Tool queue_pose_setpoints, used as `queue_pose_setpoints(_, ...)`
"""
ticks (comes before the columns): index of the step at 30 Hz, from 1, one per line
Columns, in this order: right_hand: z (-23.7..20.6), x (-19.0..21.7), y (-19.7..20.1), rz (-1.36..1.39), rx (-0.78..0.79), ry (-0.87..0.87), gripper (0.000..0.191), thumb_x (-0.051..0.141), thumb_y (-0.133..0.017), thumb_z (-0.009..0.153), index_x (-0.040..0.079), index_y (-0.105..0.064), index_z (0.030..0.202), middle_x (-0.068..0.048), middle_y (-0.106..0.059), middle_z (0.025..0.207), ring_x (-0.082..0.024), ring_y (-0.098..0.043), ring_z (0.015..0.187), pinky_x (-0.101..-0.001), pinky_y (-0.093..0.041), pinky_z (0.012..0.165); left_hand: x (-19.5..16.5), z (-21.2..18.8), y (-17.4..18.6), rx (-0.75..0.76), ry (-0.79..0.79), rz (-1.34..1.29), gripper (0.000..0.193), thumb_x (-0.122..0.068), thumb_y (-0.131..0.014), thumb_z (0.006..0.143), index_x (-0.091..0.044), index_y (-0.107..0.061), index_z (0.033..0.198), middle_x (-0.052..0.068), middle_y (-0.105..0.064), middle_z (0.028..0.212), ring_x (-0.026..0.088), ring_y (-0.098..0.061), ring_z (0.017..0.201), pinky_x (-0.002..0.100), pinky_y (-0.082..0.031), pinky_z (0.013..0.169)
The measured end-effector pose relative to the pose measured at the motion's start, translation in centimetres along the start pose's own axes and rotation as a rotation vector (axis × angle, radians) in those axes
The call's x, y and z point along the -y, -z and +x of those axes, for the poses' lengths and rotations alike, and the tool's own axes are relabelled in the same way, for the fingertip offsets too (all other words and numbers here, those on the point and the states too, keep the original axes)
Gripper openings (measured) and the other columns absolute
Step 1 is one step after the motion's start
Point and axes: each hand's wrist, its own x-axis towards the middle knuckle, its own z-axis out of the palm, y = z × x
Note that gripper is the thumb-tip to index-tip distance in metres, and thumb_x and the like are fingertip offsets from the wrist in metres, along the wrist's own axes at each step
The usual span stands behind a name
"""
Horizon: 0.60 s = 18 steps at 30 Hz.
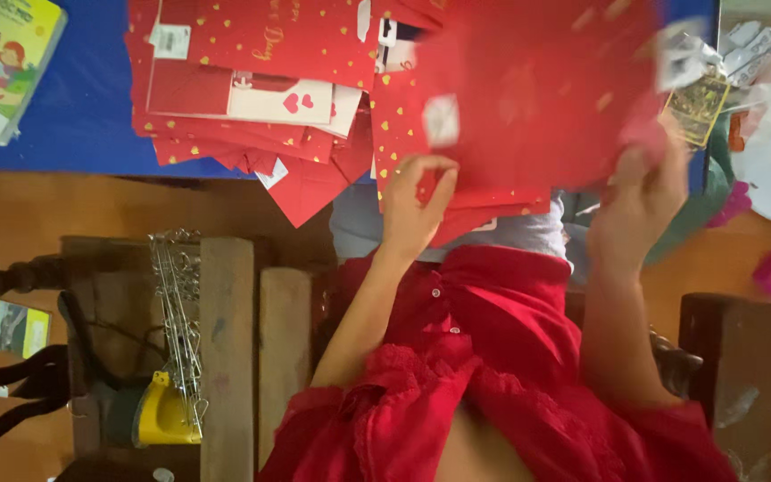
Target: The person sits at a table with a stack of red Valentine's Day paper gift card holders and attaches white plastic carry handles to each one by hand, threading the handle ends through the punched holes and folding them to secure. Finished holders are set on the pile as the person works through them one at a time.
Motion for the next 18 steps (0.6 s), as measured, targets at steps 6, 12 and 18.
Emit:
queue_pose_setpoints(6, 7.4, -2.9, -3.0, 0.279, 0.084, -0.138, 0.049, 0.014, -0.056, 0.114, 0.013, -0.034, 0.157, -0.004, -0.054, 0.145, -0.021, -0.063, 0.119, -0.0367, -0.064, 0.093, 1.6, 0.2, -2.1, 0.162, -0.130, 0.248, 0.020, -0.026, -0.067, 0.100, -0.012, -0.070, 0.113, 0.006, -0.072, 0.118, 0.026, -0.062, 0.121, 0.044, -0.045, 0.109)
queue_pose_setpoints(12, 8.4, -6.8, -1.8, -0.081, 0.142, -0.099, 0.037, 0.012, -0.057, 0.116, 0.007, -0.050, 0.152, -0.006, -0.057, 0.146, -0.018, -0.059, 0.133, -0.0336, -0.056, 0.106, 2.4, 0.7, -3.6, 0.281, -0.166, 0.495, 0.050, -0.038, -0.073, 0.091, -0.016, -0.062, 0.135, 0.010, -0.051, 0.150, 0.030, -0.040, 0.147, 0.054, -0.024, 0.126)
queue_pose_setpoints(18, 4.7, -7.1, -0.1, -0.638, 0.286, 0.105, 0.024, 0.002, -0.062, 0.110, 0.005, -0.069, 0.133, -0.010, -0.068, 0.131, -0.024, -0.065, 0.115, -0.0361, -0.052, 0.102, 2.4, 1.3, -4.3, 0.282, -0.229, 0.638, 0.079, -0.040, -0.083, 0.078, -0.016, -0.052, 0.147, 0.013, -0.034, 0.161, 0.033, -0.029, 0.152, 0.054, -0.023, 0.127)
